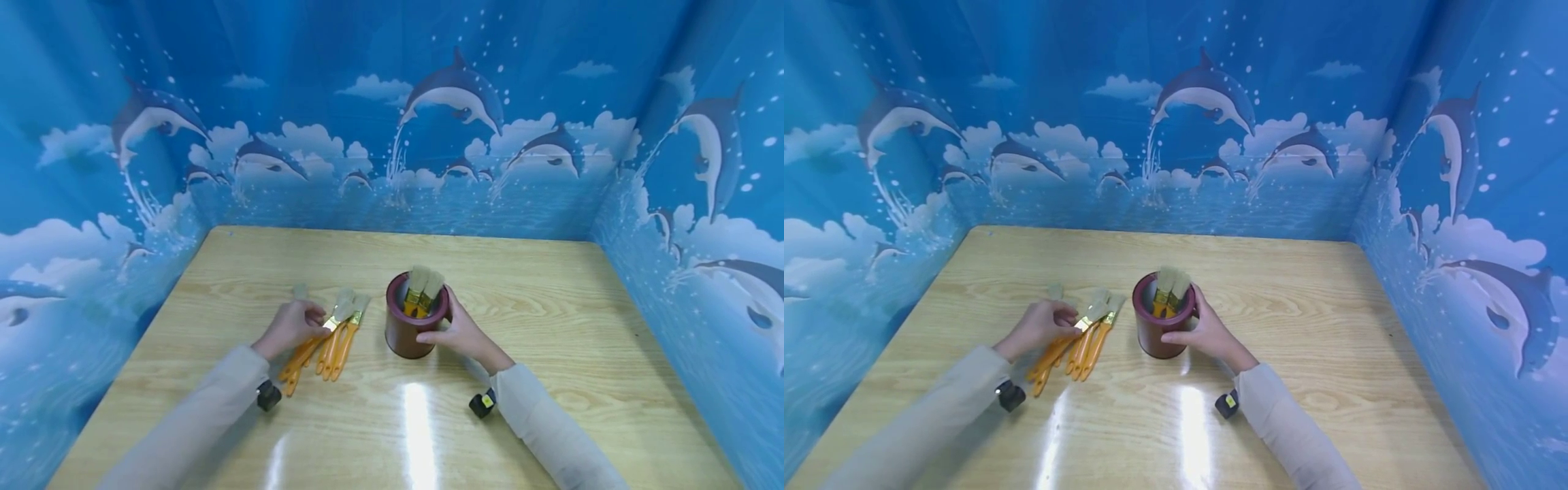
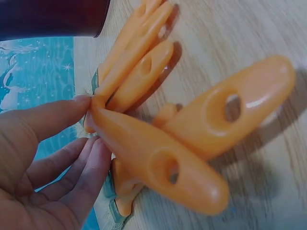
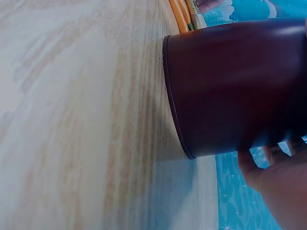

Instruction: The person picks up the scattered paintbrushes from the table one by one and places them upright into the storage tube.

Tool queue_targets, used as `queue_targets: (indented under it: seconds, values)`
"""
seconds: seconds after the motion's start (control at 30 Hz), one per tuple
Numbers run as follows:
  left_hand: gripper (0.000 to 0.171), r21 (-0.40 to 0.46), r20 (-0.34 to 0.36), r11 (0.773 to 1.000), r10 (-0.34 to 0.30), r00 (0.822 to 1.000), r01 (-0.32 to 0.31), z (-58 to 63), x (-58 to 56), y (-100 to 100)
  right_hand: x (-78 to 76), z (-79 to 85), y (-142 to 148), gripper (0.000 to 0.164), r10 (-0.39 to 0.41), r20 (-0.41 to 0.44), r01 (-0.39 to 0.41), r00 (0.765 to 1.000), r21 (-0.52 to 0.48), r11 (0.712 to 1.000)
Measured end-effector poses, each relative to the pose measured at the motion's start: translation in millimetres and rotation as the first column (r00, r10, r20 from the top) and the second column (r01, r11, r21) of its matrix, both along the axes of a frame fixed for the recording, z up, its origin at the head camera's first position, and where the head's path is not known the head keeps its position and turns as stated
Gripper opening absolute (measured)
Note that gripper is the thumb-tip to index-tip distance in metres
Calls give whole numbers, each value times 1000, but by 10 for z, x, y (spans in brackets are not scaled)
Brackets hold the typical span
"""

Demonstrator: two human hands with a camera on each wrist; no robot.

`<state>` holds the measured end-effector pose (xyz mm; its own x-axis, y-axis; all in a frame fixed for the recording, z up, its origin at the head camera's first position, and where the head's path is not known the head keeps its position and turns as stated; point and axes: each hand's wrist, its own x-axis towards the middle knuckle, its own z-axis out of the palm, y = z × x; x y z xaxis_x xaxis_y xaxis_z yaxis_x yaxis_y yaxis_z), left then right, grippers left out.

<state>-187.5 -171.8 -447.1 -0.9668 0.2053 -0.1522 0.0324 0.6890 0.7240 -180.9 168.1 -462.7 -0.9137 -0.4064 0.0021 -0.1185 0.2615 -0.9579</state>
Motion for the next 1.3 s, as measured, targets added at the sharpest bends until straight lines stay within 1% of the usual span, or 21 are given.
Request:
queue_targets:
  seconds: [0.17,0.33,0.47,0.53,0.63,0.8,0.93,1.0,1.07,1.13,1.2,1.27,1.3]
  values:
    - [28,-8,36,1000,10,999,-9,-14,-5,18,12,2,-7,111,-5,1,5,1000,-4,1000]
    - [24,-6,109,1000,30,994,-30,-34,-18,17,23,8,-13,112,5,-7,-5,1000,-14,1000]
    - [22,8,154,1000,19,988,-21,-40,-26,-5,20,2,-14,112,1,0,-1,1000,-12,1000]
    - [22,27,174,999,18,985,-23,-39,-29,-29,16,-3,-14,112,-2,8,2,1000,-8,1000]
    - [27,87,217,996,13,976,-33,-23,-34,-82,10,-7,-15,113,-1,15,1,1000,-11,1000]
    - [40,174,282,981,31,959,-83,67,-62,-157,11,-5,-11,115,1,23,0,1000,-19,1000]
    - [45,216,323,967,63,944,-138,181,-102,-171,16,4,-1,114,1,20,-1,1000,-7,1000]
    - [46,243,340,955,81,937,-171,246,-124,-152,17,8,3,114,2,16,-2,1000,-4,1000]
    - [47,283,351,940,84,932,-192,322,-138,-123,17,12,3,112,-1,11,1,1000,0,1000]
    - [47,327,351,921,88,932,-210,399,-152,-85,20,21,-2,112,-4,10,4,1000,1,1000]
    - [47,372,338,903,82,937,-213,476,-163,-50,23,32,-6,112,-8,14,8,1000,1,1000]
    - [47,421,324,881,76,943,-216,550,-176,-14,25,39,-8,112,-11,18,11,1000,1,1000]
    - [47,449,317,866,76,946,-220,590,-181,6,26,42,-8,112,-11,21,11,1000,1,1000]
